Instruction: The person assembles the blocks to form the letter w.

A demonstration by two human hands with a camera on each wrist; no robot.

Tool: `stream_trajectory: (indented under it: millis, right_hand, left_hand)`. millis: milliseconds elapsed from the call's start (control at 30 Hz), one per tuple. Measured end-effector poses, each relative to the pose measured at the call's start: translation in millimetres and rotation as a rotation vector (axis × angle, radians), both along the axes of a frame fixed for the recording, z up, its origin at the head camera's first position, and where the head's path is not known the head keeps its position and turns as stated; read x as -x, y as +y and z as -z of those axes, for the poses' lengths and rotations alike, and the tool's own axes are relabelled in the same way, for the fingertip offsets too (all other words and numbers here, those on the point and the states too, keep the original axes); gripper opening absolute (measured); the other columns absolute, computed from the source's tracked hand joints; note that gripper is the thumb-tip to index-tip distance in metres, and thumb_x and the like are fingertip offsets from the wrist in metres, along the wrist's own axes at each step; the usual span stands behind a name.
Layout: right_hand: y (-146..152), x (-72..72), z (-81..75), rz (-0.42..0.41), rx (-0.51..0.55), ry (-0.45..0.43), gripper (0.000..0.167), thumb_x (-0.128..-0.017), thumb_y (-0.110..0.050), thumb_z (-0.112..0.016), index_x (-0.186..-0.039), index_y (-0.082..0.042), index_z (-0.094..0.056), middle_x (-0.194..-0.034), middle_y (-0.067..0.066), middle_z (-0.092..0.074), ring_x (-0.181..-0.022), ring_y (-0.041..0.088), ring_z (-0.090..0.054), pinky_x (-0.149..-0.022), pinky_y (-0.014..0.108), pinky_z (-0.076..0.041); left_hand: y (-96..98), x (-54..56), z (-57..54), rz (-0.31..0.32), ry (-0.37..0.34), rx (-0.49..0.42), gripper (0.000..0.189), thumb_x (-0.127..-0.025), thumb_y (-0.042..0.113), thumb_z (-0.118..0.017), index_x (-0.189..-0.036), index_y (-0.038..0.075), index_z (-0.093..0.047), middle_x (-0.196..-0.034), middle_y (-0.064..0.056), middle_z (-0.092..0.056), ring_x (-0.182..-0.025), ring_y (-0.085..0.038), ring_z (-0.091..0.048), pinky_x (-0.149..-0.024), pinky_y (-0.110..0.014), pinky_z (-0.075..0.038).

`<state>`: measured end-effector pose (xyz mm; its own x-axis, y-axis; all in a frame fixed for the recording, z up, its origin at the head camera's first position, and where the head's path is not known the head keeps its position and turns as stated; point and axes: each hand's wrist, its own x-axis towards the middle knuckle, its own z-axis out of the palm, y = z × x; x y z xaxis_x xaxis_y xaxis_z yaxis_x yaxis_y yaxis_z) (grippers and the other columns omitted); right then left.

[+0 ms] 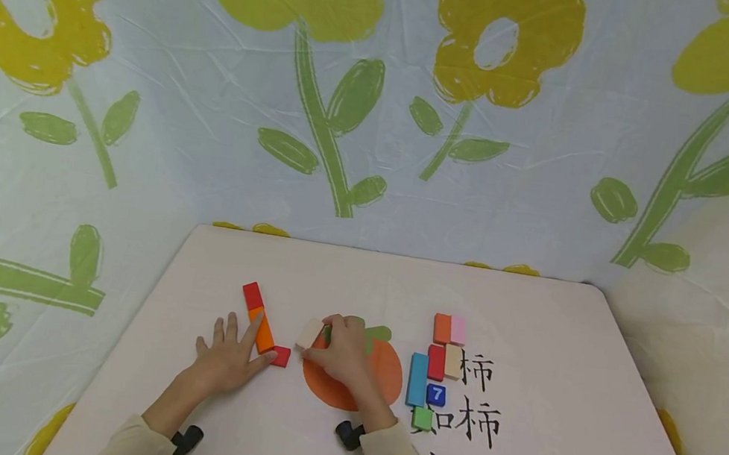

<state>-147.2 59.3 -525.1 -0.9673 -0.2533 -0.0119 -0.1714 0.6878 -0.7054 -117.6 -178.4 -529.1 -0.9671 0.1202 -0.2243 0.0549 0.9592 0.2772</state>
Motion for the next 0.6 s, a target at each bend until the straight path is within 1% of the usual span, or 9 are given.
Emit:
stream_trajectory:
  millis: [133, 200, 400, 600]
  right_hand:
    - [-7, -0.3, 1.1, -0.006, -0.105, 0.038, 0.064, -0.074, -0.041, -0.088, -0.120, -0.005, -0.061, -0.123, 0.020, -0.054, -0.122, 0.037, -0.042, -0.096, 0.051, -0.042]
    - [-10, -0.6, 2.0, -0.009, -0.139, 0.049, 0.064, -0.074, -0.041, -0.088, -0.119, -0.005, -0.061, -0.122, 0.019, -0.054, -0.122, 0.038, -0.040, -0.097, 0.053, -0.040]
    - [-14, -2.7, 3.6, -0.001, -0.190, 0.055, 0.063, -0.074, -0.041, -0.089, -0.118, -0.007, -0.061, -0.121, 0.017, -0.052, -0.122, 0.039, -0.038, -0.100, 0.056, -0.035]
    - [-16, -3.2, 1.3, 0.004, -0.214, 0.060, 0.062, -0.074, -0.041, -0.089, -0.117, -0.007, -0.061, -0.121, 0.018, -0.052, -0.121, 0.039, -0.038, -0.099, 0.056, -0.035]
  left_hand:
    - [-0.1, -0.4, 0.7, 0.001, 0.008, -0.001, 0.091, -0.093, 0.064, -0.054, -0.160, 0.011, -0.023, -0.154, -0.041, -0.016, -0.139, -0.063, -0.014, -0.098, -0.084, -0.013]
    - [-0.1, -0.7, -0.1, 0.002, 0.013, -0.004, 0.091, -0.093, 0.064, -0.055, -0.159, 0.010, -0.024, -0.154, -0.041, -0.017, -0.139, -0.064, -0.014, -0.098, -0.084, -0.013]
    - [0.4, -0.7, -0.6, 0.004, 0.014, 0.001, 0.090, -0.093, 0.064, -0.054, -0.159, 0.010, -0.024, -0.154, -0.041, -0.017, -0.138, -0.064, -0.014, -0.098, -0.084, -0.013]
    - [-0.1, 0.8, -0.3, 0.004, 0.008, -0.002, 0.091, -0.093, 0.065, -0.054, -0.160, 0.010, -0.023, -0.154, -0.041, -0.017, -0.138, -0.065, -0.013, -0.097, -0.085, -0.013]
